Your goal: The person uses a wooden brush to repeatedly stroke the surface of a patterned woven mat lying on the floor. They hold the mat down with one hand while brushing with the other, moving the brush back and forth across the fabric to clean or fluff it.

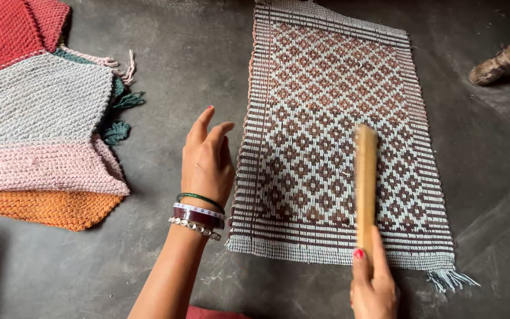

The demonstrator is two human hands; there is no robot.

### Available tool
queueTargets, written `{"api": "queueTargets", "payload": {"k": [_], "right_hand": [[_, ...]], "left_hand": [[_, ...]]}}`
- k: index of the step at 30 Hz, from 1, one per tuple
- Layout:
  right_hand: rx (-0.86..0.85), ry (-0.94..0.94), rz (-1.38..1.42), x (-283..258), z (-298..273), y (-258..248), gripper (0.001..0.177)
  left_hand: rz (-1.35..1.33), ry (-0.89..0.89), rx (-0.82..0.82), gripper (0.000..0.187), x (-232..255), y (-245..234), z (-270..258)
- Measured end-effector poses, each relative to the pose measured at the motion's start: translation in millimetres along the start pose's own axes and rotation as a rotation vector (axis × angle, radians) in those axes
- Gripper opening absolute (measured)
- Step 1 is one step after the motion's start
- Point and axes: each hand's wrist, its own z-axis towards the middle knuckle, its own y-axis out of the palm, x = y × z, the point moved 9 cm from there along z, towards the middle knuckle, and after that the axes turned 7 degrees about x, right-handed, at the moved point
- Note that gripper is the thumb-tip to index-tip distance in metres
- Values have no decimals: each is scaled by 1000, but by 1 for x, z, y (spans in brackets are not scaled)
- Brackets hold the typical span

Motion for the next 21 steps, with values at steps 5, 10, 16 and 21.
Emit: {"api": "queueTargets", "payload": {"k": [5,10,16,21], "right_hand": [[-6,-758,85,-43,-91,40,55],[-326,-672,-127,-50,-115,83,54],[12,-678,-74,-4,-51,5,52],[224,-160,-31,65,56,-98,61]], "left_hand": [[22,2,-48,29,4,7,-6],[43,-53,-42,33,-2,2,-1],[-208,71,-341,75,5,53,-41],[215,179,-577,63,-16,87,-76]]}}
